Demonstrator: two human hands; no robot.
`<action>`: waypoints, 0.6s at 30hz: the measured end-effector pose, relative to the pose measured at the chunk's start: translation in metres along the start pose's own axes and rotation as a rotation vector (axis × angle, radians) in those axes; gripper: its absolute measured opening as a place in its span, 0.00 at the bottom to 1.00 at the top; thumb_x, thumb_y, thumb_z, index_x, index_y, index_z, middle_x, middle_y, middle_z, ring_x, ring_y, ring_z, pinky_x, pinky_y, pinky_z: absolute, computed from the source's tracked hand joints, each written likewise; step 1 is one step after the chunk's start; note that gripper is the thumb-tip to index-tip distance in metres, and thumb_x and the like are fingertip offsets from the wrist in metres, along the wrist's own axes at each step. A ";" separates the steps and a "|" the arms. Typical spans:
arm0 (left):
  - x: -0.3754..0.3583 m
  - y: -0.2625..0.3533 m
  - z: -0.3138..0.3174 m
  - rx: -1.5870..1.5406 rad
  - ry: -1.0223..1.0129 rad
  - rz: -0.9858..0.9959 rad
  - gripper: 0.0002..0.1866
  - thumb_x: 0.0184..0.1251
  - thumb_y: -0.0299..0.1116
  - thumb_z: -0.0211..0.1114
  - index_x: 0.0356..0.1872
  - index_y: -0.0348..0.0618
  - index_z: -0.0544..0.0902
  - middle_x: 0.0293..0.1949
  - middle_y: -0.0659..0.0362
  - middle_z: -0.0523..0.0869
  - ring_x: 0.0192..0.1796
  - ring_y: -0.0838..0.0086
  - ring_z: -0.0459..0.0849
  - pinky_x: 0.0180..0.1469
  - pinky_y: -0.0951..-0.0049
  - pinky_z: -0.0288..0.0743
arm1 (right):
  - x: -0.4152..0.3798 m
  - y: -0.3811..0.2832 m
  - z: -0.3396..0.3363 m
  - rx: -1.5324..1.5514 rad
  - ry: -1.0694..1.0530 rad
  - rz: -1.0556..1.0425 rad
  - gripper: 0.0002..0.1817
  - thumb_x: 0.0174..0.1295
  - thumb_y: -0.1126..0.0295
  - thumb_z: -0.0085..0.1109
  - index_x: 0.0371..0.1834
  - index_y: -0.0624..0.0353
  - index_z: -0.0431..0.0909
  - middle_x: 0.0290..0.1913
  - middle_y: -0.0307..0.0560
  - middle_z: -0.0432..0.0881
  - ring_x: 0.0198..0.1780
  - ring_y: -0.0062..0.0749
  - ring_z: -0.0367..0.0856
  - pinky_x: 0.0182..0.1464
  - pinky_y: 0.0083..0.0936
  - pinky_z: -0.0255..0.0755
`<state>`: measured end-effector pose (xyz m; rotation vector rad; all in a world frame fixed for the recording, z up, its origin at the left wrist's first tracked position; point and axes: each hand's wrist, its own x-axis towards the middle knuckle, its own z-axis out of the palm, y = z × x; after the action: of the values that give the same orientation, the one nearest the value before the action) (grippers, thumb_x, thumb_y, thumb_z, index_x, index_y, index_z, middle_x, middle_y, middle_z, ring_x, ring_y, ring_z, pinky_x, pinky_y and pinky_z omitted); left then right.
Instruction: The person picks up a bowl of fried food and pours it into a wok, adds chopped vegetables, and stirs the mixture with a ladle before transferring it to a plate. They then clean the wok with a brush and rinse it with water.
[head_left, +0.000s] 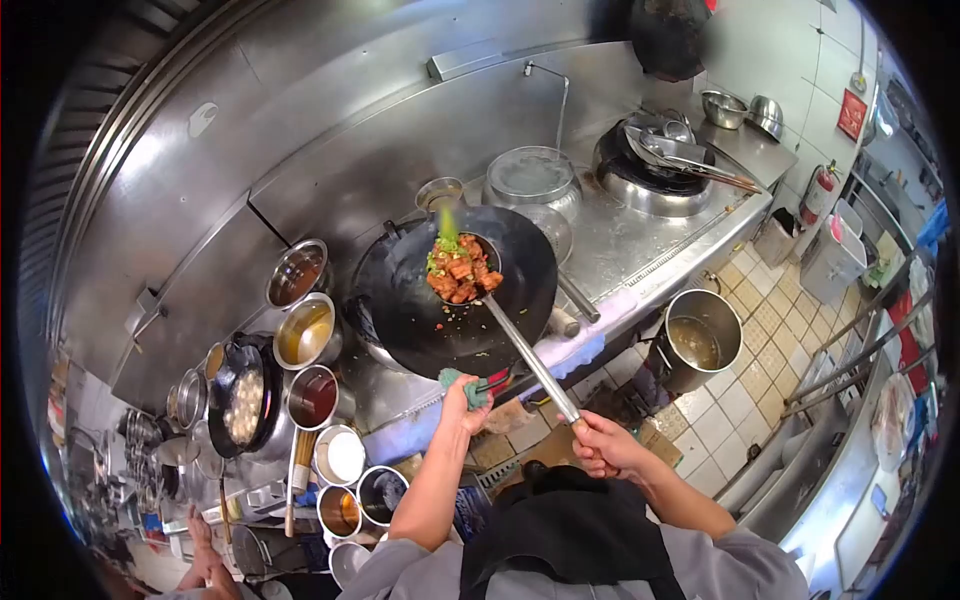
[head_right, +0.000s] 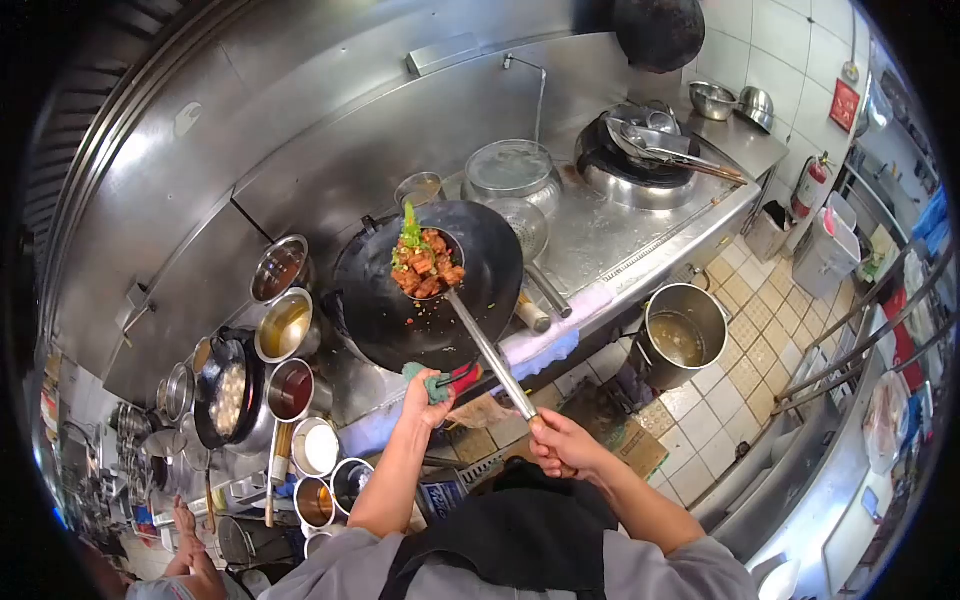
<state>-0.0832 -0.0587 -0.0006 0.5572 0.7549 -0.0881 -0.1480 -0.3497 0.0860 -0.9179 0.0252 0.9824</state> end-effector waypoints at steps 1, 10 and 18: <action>-0.009 -0.013 0.002 0.032 -0.022 -0.017 0.04 0.54 0.29 0.59 0.28 0.44 0.72 0.23 0.58 0.76 0.23 0.69 0.75 0.24 0.73 0.75 | -0.015 0.000 -0.001 0.087 -0.014 0.011 0.17 0.71 0.62 0.43 0.61 0.50 0.64 0.21 0.34 0.61 0.14 0.12 0.54 0.15 0.13 0.54; -0.079 -0.151 0.058 0.209 -0.169 -0.272 0.05 0.56 0.30 0.59 0.28 0.43 0.72 0.23 0.60 0.76 0.21 0.70 0.76 0.21 0.74 0.73 | -0.200 0.039 -0.013 0.361 0.195 -0.035 0.14 0.71 0.61 0.45 0.56 0.49 0.65 0.23 0.34 0.63 0.17 0.15 0.60 0.17 0.15 0.59; -0.128 -0.309 0.114 0.261 -0.508 -0.767 0.08 0.56 0.32 0.58 0.27 0.39 0.72 0.23 0.56 0.74 0.23 0.71 0.74 0.23 0.75 0.73 | -0.301 0.111 -0.041 -0.061 0.734 -0.330 0.19 0.71 0.61 0.43 0.63 0.48 0.58 0.23 0.34 0.62 0.17 0.15 0.60 0.18 0.15 0.60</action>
<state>-0.1896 -0.3957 0.0145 0.4361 0.4215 -1.0132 -0.3894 -0.5641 0.1098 -1.2522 0.4508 0.3061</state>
